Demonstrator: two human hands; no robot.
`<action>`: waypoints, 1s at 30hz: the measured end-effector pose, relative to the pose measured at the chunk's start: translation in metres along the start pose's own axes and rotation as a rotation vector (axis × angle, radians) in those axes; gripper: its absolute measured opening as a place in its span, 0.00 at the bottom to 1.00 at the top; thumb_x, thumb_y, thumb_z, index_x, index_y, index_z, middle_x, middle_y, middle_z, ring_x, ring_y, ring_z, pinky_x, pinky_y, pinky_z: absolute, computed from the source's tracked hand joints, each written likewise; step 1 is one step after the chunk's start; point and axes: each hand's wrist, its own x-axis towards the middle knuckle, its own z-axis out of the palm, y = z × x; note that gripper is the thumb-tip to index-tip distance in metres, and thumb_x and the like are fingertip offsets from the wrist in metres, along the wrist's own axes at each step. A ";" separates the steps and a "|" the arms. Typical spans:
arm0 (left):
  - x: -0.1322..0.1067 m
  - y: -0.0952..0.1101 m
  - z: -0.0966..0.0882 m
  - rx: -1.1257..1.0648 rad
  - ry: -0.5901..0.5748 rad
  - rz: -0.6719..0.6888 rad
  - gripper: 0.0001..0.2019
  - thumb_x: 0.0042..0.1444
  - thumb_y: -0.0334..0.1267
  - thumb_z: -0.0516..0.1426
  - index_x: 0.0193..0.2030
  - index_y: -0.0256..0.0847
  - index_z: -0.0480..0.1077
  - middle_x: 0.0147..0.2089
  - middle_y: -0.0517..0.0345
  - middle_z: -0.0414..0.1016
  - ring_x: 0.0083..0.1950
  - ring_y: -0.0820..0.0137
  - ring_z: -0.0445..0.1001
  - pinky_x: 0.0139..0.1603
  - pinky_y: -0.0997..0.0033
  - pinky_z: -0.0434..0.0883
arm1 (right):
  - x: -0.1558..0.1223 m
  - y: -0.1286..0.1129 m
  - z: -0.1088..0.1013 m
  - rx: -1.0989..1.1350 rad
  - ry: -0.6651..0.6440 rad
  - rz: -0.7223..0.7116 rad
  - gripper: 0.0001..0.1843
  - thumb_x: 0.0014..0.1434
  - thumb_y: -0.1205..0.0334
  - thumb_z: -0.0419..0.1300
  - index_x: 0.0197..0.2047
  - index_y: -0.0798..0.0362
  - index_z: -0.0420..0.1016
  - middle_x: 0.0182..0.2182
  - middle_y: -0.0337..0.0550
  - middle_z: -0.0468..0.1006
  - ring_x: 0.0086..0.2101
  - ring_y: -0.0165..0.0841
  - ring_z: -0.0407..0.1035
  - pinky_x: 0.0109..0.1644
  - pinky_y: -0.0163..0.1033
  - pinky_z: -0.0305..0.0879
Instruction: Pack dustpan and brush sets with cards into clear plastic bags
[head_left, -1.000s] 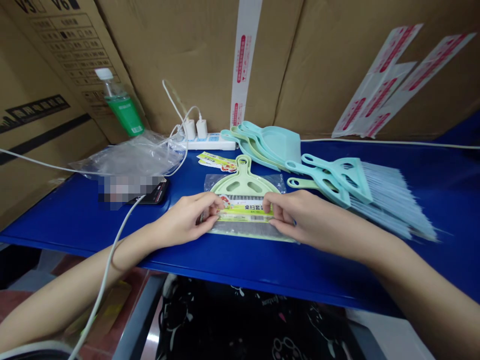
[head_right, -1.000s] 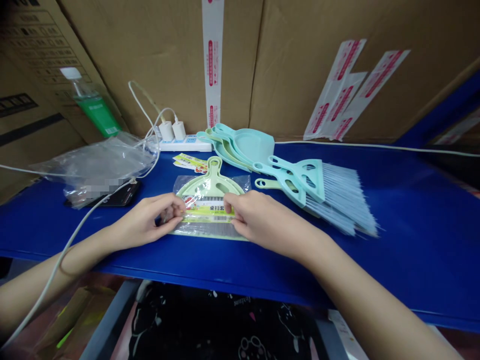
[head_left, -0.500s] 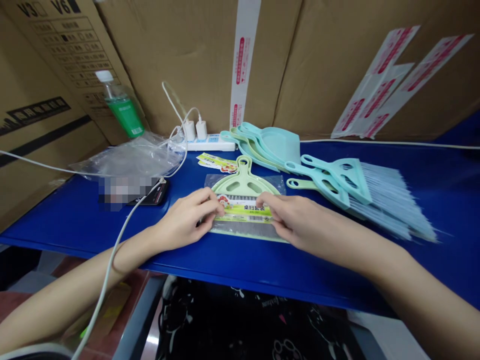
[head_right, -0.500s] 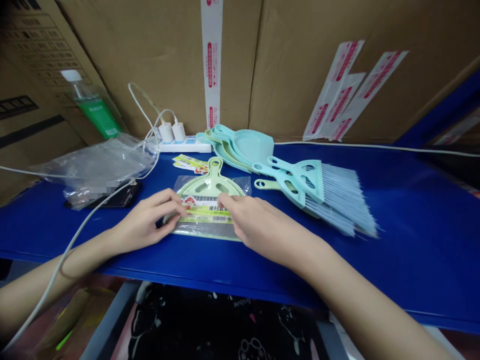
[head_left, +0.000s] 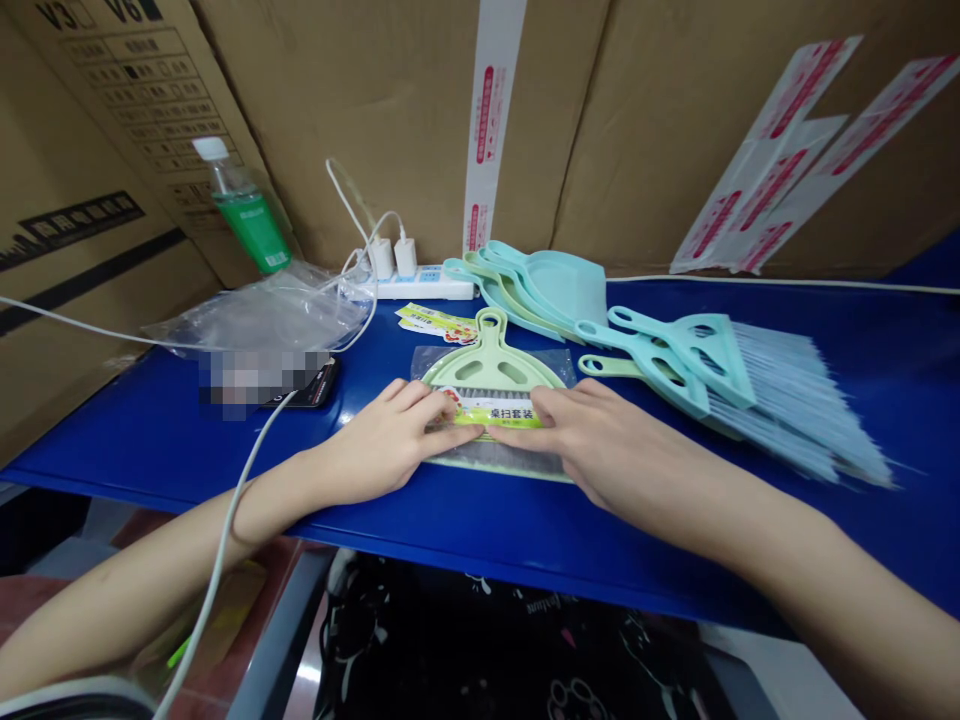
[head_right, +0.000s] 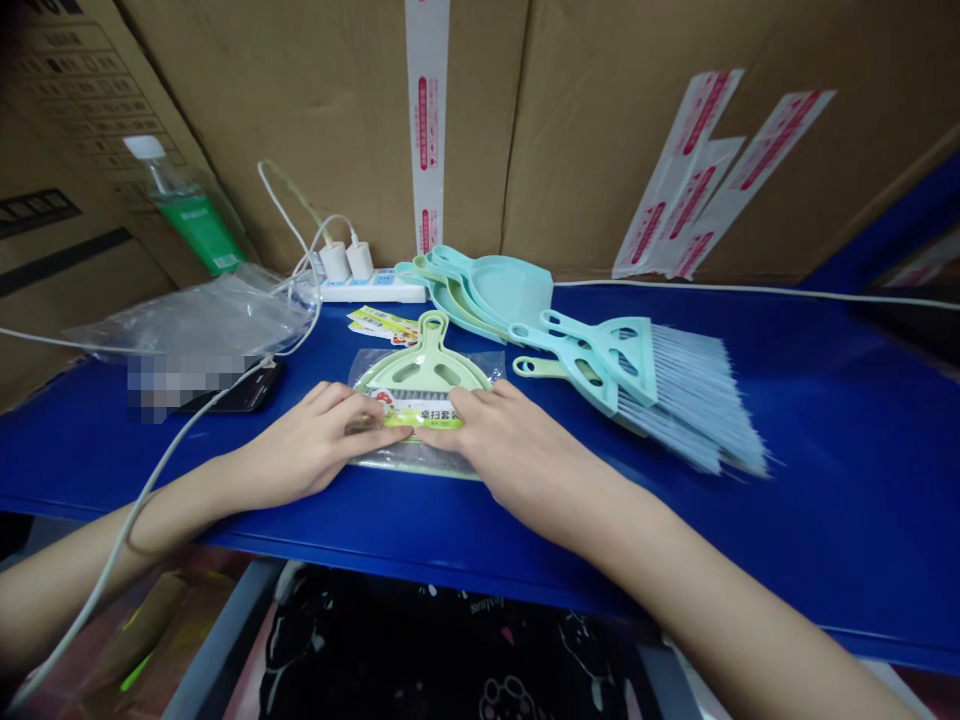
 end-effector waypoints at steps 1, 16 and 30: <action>0.000 0.000 0.000 0.022 0.009 0.001 0.21 0.62 0.25 0.48 0.59 0.45 0.68 0.47 0.48 0.72 0.45 0.61 0.64 0.45 0.61 0.64 | -0.001 0.001 0.000 -0.005 0.002 -0.004 0.34 0.52 0.81 0.49 0.54 0.42 0.76 0.29 0.43 0.70 0.28 0.32 0.62 0.36 0.39 0.55; -0.009 -0.015 -0.011 -0.057 0.112 -0.152 0.23 0.55 0.19 0.50 0.41 0.50 0.79 0.37 0.54 0.69 0.38 0.65 0.61 0.38 0.65 0.63 | -0.020 0.032 -0.018 0.158 -0.136 0.092 0.23 0.55 0.72 0.52 0.44 0.42 0.83 0.25 0.41 0.80 0.26 0.34 0.69 0.32 0.40 0.61; -0.007 -0.013 -0.009 -0.234 0.095 -0.297 0.13 0.58 0.30 0.45 0.30 0.39 0.68 0.30 0.56 0.72 0.34 0.65 0.65 0.35 0.65 0.63 | -0.005 0.023 -0.028 0.293 -0.352 0.357 0.14 0.62 0.59 0.40 0.31 0.48 0.64 0.23 0.41 0.71 0.24 0.34 0.65 0.27 0.39 0.56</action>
